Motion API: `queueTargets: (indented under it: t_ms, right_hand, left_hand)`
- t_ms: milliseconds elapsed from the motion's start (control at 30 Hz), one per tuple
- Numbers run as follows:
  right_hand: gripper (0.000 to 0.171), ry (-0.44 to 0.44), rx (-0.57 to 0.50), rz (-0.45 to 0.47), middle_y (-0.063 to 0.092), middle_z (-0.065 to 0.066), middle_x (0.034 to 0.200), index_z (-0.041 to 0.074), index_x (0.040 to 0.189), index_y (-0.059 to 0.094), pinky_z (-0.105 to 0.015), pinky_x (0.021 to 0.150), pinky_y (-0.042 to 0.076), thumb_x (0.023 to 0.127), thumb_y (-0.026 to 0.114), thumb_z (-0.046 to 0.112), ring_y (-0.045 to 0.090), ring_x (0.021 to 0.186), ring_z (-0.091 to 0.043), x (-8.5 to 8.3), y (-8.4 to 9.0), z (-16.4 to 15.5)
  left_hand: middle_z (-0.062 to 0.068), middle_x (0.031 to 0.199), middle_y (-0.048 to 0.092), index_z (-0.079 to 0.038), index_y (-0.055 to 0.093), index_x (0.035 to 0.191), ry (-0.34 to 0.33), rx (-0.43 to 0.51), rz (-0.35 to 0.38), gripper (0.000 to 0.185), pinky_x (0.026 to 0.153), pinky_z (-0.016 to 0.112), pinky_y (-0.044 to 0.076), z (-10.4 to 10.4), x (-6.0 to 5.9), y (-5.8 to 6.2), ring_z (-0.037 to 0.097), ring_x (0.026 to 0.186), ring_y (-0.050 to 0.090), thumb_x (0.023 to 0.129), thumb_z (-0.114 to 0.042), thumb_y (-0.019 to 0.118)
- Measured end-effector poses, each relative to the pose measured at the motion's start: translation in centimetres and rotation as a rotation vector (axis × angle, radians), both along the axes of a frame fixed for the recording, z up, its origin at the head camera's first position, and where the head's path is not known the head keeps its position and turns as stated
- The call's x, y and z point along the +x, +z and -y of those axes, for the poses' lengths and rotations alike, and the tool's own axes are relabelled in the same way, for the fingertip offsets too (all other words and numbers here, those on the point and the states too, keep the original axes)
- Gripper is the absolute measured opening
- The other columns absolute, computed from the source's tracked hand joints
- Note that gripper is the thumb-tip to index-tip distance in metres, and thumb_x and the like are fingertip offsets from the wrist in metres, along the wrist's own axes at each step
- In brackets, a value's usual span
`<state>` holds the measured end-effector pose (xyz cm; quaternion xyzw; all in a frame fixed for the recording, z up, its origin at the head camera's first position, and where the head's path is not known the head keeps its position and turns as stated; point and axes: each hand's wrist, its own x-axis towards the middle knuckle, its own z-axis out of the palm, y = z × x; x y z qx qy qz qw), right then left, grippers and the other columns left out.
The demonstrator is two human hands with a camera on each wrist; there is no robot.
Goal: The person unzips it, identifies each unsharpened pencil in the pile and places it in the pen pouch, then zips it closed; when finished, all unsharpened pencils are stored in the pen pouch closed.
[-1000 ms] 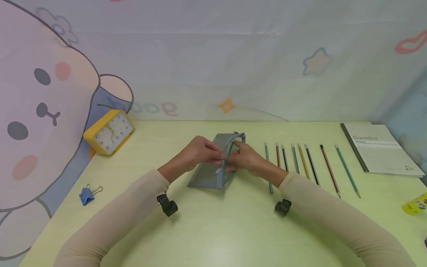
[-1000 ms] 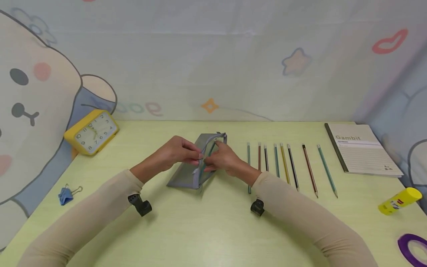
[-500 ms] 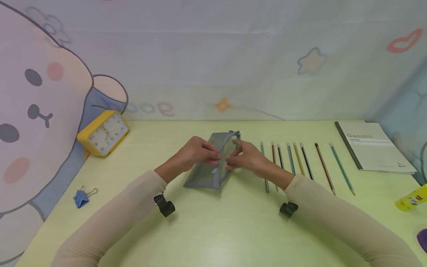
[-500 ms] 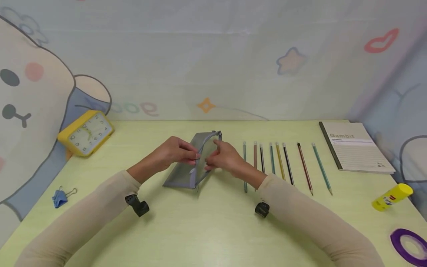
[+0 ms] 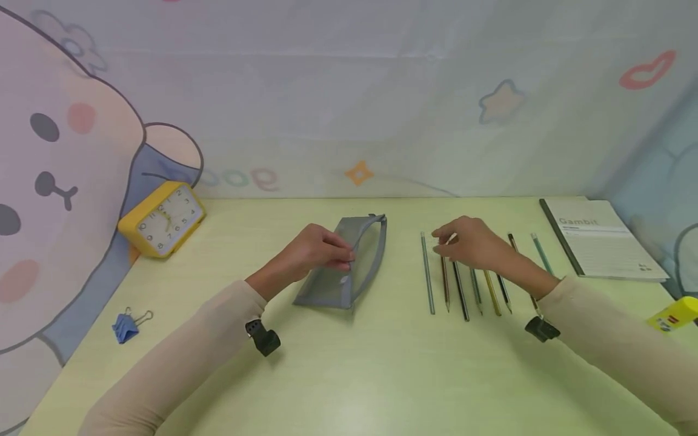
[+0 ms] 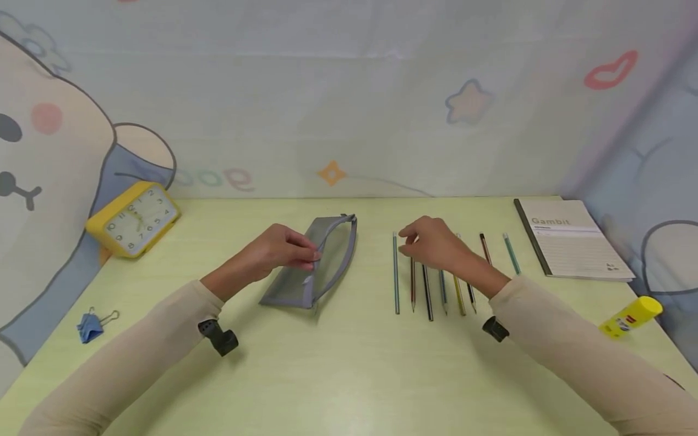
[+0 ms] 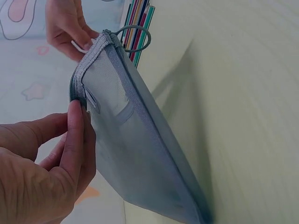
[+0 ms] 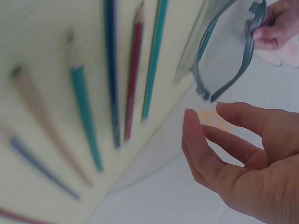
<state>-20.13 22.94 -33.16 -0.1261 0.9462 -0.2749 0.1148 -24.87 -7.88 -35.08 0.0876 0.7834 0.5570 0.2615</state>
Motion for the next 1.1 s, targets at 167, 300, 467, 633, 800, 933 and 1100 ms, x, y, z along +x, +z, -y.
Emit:
queueTargets:
  t_ms: [167, 300, 467, 633, 800, 933, 1100]
  right_hand:
    - [0.041, 0.022, 0.147, -0.017, 0.071, -0.024, 0.091, -0.016, 0.129, 0.059, -0.032, 0.06, 0.053, 0.097, 0.064, 0.009, 0.059, 0.061, -0.018, 0.8, -0.1, -3.3]
    - [0.04, 0.014, 0.183, -0.024, 0.061, -0.012, 0.062, -0.021, 0.128, 0.056, -0.03, 0.06, 0.045, 0.095, 0.062, 0.0, 0.037, 0.049, -0.01, 1.1, -1.1, -4.9]
    - [0.039, -0.026, 0.188, -0.011, 0.065, -0.032, 0.092, -0.023, 0.127, 0.054, -0.031, 0.059, 0.048, 0.095, 0.058, -0.002, 0.046, 0.052, -0.012, 1.2, -2.3, -5.4]
    - [0.013, -0.047, 0.182, 0.008, 0.055, -0.019, 0.072, -0.016, 0.095, 0.061, -0.025, 0.052, 0.036, 0.093, 0.05, -0.009, 0.037, 0.051, -0.011, 1.1, -3.4, -5.2]
    - [0.041, 0.013, 0.23, -0.01, 0.024, 0.006, 0.053, 0.015, 0.06, 0.039, -0.021, 0.051, 0.021, 0.086, 0.044, -0.017, 0.018, 0.054, -0.009, 1.0, -4.2, -4.6]
    - [0.046, 0.035, 0.288, -0.042, 0.025, 0.006, 0.051, 0.019, 0.055, 0.037, -0.02, 0.048, 0.019, 0.085, 0.053, -0.012, 0.019, 0.051, -0.009, 0.9, -4.4, -4.3]
    - [0.037, 0.002, 0.293, -0.014, 0.036, 0.0, 0.055, 0.014, 0.057, 0.044, -0.019, 0.045, 0.025, 0.084, 0.056, -0.007, 0.027, 0.047, -0.01, 0.8, -4.4, -4.0]
  left_hand:
    - [0.023, 0.115, 0.073, 0.009, 0.069, 0.119, -0.008, -0.011, -0.008, 0.03, 0.095, 0.04, 0.062, 0.1, 0.0, 0.1, 0.006, 0.068, 0.073, 0.091, -0.002, 0.073]
    - [0.023, 0.115, 0.073, 0.009, 0.069, 0.119, -0.01, -0.007, -0.008, 0.03, 0.099, 0.045, 0.059, 0.2, 0.0, 0.1, 0.006, 0.069, 0.073, 0.091, -0.002, 0.072]
    - [0.024, 0.119, 0.071, 0.009, 0.069, 0.119, -0.017, -0.012, -0.003, 0.028, 0.102, 0.048, 0.057, 0.2, -0.1, 0.2, 0.005, 0.069, 0.073, 0.092, -0.001, 0.071]
    - [0.025, 0.122, 0.07, 0.009, 0.069, 0.119, -0.019, -0.013, 0.002, 0.028, 0.102, 0.048, 0.057, 0.2, -0.2, 0.3, 0.005, 0.068, 0.072, 0.092, -0.001, 0.071]
    - [0.025, 0.121, 0.07, 0.009, 0.069, 0.119, -0.019, -0.013, 0.002, 0.028, 0.101, 0.046, 0.058, 0.4, -0.3, 0.1, 0.005, 0.069, 0.073, 0.092, -0.001, 0.071]
    - [0.025, 0.122, 0.07, 0.009, 0.069, 0.12, -0.02, -0.012, 0.003, 0.029, 0.101, 0.047, 0.057, 0.4, -0.2, 0.3, 0.005, 0.069, 0.073, 0.093, -0.001, 0.07]
    - [0.023, 0.121, 0.071, 0.008, 0.07, 0.119, -0.025, -0.024, -0.002, 0.028, 0.101, 0.046, 0.058, 0.6, -0.1, 0.6, 0.005, 0.069, 0.072, 0.093, -0.003, 0.071]
